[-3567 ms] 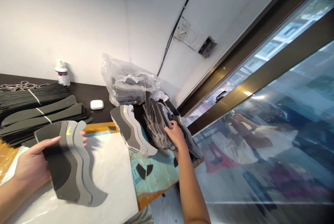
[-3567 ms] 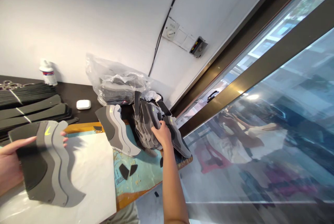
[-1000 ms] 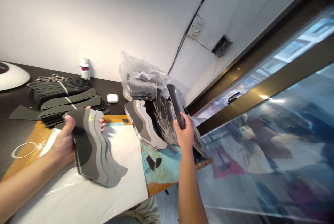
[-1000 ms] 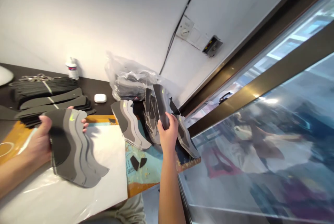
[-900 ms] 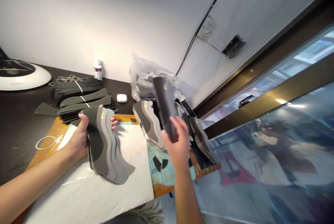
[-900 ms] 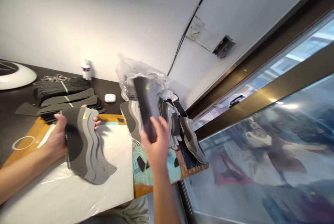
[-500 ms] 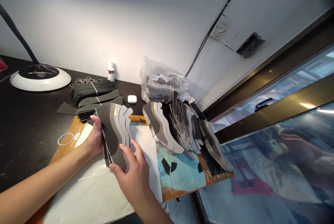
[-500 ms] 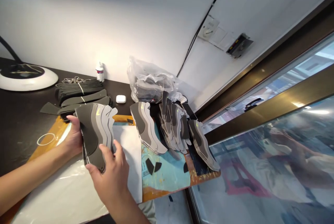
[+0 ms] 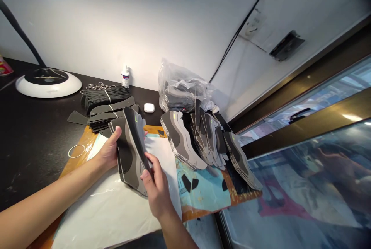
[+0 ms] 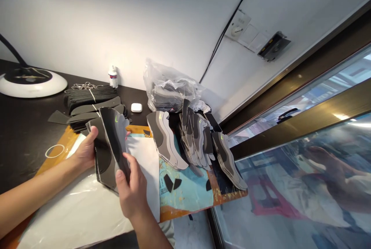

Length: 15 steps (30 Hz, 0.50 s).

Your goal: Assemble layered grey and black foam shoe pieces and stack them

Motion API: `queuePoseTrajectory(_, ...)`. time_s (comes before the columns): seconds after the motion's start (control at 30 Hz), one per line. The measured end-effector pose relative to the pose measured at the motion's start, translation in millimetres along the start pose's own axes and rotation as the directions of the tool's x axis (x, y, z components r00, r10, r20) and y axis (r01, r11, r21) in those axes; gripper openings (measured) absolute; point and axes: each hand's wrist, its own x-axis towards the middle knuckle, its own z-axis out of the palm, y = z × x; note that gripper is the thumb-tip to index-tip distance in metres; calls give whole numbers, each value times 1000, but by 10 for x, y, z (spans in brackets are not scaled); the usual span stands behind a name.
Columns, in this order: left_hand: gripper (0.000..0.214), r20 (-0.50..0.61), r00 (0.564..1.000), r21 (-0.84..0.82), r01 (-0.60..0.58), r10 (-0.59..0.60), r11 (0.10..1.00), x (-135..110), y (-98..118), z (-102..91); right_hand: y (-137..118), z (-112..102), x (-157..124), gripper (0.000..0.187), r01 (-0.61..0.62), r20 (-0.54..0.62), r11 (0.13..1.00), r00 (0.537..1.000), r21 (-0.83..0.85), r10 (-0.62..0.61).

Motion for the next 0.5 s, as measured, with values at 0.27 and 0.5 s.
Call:
queuePoseTrajectory(0.27,47,-222,973,-58,46,-58,997,-55,44,121,7,-26,28,43,-47,48,998,998,49,44)
queuePoseTrajectory(0.5,57,-20,999,-26,-45,45,999,-10,-9,-4,87,98,-52,49,186,-27,804,970,-565,-243)
